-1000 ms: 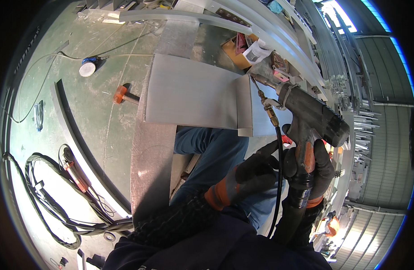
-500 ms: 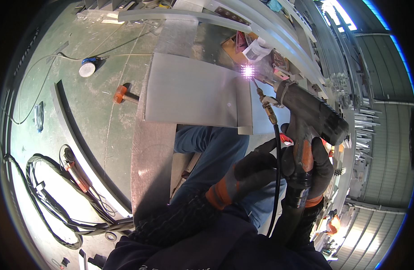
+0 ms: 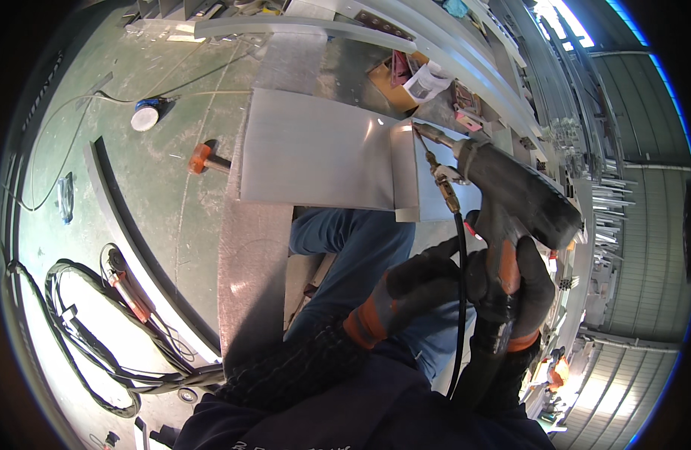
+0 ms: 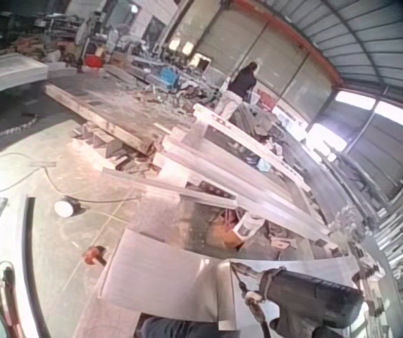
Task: The person aligns and welds metal sheets together using a welding torch. They repeatedly position the sheets, weld along the seams, and use a hammer to adjust alignment between welds.
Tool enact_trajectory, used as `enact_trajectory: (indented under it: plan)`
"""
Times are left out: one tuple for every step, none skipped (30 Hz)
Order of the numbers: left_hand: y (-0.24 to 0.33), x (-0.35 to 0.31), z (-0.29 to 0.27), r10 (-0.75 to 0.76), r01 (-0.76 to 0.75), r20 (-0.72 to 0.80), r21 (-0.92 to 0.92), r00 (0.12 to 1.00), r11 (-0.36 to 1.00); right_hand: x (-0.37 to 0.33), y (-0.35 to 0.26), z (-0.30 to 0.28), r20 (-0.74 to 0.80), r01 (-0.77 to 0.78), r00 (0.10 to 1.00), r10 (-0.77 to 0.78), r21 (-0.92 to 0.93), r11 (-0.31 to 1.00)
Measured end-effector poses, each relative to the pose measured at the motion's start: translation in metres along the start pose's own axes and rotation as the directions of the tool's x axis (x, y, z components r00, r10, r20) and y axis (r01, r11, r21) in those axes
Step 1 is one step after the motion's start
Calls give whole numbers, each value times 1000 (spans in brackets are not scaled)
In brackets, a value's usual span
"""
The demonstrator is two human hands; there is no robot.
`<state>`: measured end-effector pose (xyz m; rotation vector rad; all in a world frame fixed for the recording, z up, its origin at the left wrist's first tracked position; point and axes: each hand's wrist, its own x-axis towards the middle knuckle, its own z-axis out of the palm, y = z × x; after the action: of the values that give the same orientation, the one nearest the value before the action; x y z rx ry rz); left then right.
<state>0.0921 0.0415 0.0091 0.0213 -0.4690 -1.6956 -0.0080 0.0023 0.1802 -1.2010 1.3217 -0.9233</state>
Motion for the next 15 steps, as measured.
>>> enact_trajectory:
  plan:
    - [8, 8, -1, 41, -62, 121, 176, 992, 983, 0, -1, -3, 34, 0, 999, -3, 78, 997]
    - [-5, 9, -5, 14, -28, 109, 125, 994, 992, -1, -1, -5, 69, -2, 998, -9, 155, 988]
    - [-28, 8, -11, -10, 4, 90, 75, 996, 997, -6, 4, -5, 18, 131, 991, -131, -24, 991]
    - [-33, 9, -12, -67, 67, 75, 1, 995, 998, -8, 8, -6, 31, 243, 970, -242, -163, 956]
    - [-37, 9, -13, -122, 126, 57, -75, 991, 989, -8, 13, -8, 47, 346, 936, -349, -296, 890]
    - [-30, 11, -11, -206, 210, 39, -172, 978, 962, -5, 16, -11, 118, 434, 899, -422, -373, 820]
    - [-29, 12, -11, -202, 208, 50, -165, 978, 964, -2, 17, -13, 195, 516, 854, -483, -439, 735]
    - [-27, 13, -12, -198, 206, 64, -156, 978, 966, -2, 17, -16, 166, 473, 880, -446, -410, 780]
    - [-29, 12, -15, -106, 111, 105, -47, 989, 993, -2, 16, -20, 144, 425, 905, -401, -378, 823]
    - [-32, 12, -18, -52, 48, 132, 38, 990, 998, -2, 16, -21, 123, 375, 927, -355, -344, 861]
    - [-34, 12, -21, 2, -21, 155, 119, 988, 993, -1, 19, -23, 134, 398, 917, -375, -332, 855]
    - [-33, 15, -22, 20, -49, 161, 178, 987, 983, 0, 24, -25, 142, 422, 907, -398, -322, 848]
    - [-31, 14, -21, 33, -63, 149, 203, 988, 977, 0, 26, -25, 149, 446, 895, -420, -311, 839]
    - [-28, 13, -20, 45, -76, 138, 226, 989, 971, 1, 24, -24, 142, 400, 916, -375, -240, 885]
    - [-5, 9, -9, 46, -69, 104, 224, 993, 972, 3, 23, -21, 138, 348, 935, -328, -158, 924]
